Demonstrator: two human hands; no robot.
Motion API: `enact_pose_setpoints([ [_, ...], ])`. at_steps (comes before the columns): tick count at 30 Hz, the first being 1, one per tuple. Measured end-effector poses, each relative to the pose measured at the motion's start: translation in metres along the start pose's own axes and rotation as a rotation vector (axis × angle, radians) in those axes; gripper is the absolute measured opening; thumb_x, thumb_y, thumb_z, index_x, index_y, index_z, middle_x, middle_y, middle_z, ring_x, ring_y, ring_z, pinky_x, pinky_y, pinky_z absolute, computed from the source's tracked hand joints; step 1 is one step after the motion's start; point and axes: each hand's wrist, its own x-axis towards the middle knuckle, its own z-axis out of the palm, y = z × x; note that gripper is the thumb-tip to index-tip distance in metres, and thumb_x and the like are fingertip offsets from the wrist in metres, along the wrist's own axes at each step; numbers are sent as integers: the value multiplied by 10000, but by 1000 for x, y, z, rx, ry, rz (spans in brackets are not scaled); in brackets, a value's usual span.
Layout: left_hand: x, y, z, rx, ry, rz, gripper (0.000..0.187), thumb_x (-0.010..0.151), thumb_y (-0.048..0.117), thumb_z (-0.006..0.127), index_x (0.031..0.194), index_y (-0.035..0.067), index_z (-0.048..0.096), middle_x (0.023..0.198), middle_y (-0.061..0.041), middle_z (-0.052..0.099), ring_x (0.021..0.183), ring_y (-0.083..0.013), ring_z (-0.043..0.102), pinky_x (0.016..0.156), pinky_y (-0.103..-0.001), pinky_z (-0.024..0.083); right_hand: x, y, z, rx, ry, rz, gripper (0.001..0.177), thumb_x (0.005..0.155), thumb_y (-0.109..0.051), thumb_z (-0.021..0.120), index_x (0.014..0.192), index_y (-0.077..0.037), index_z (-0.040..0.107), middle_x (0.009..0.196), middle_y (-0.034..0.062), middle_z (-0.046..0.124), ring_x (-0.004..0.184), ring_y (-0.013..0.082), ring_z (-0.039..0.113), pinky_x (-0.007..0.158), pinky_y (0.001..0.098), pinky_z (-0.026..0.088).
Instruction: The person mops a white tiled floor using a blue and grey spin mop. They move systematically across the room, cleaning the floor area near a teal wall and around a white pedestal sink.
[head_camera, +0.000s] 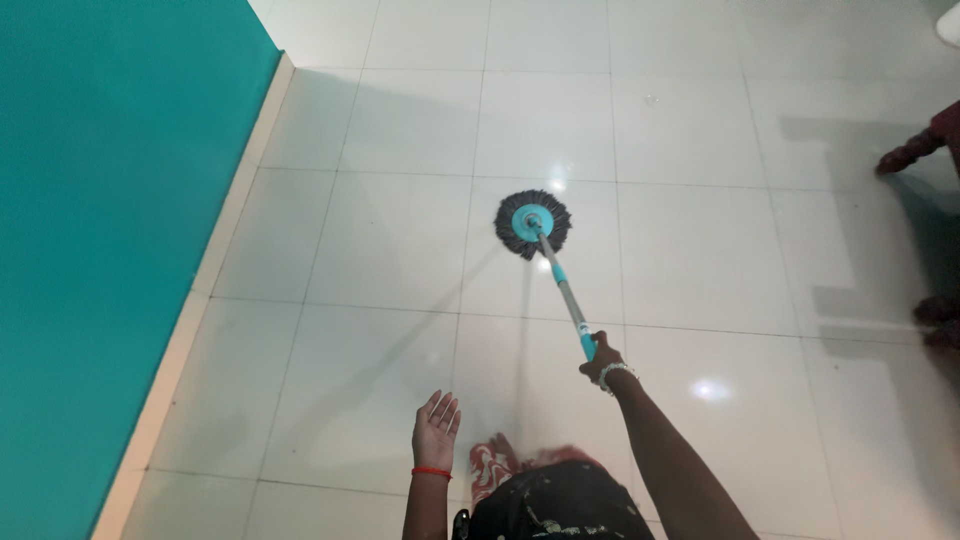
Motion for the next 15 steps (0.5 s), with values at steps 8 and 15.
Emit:
enact_pose_setpoints([
  [8, -74, -115, -32, -54, -11, 2, 493, 994, 332, 484, 1378, 36, 577, 1303, -122, 639, 1211, -235, 602, 1035, -391, 505, -97, 97, -8, -123, -62, -113, 786, 805, -97, 748, 1454, -177, 312, 884, 165, 701, 636, 262, 730, 575, 400, 620],
  [15, -159, -215, -54, -75, -51, -34, 486, 979, 301, 516, 1372, 22, 575, 1313, -110, 639, 1158, -221, 633, 1007, -384, 522, -246, 167, -28, -291, -107, -162, 677, 848, -109, 638, 1462, -141, 355, 952, 210, 731, 699, 305, 753, 643, 428, 625],
])
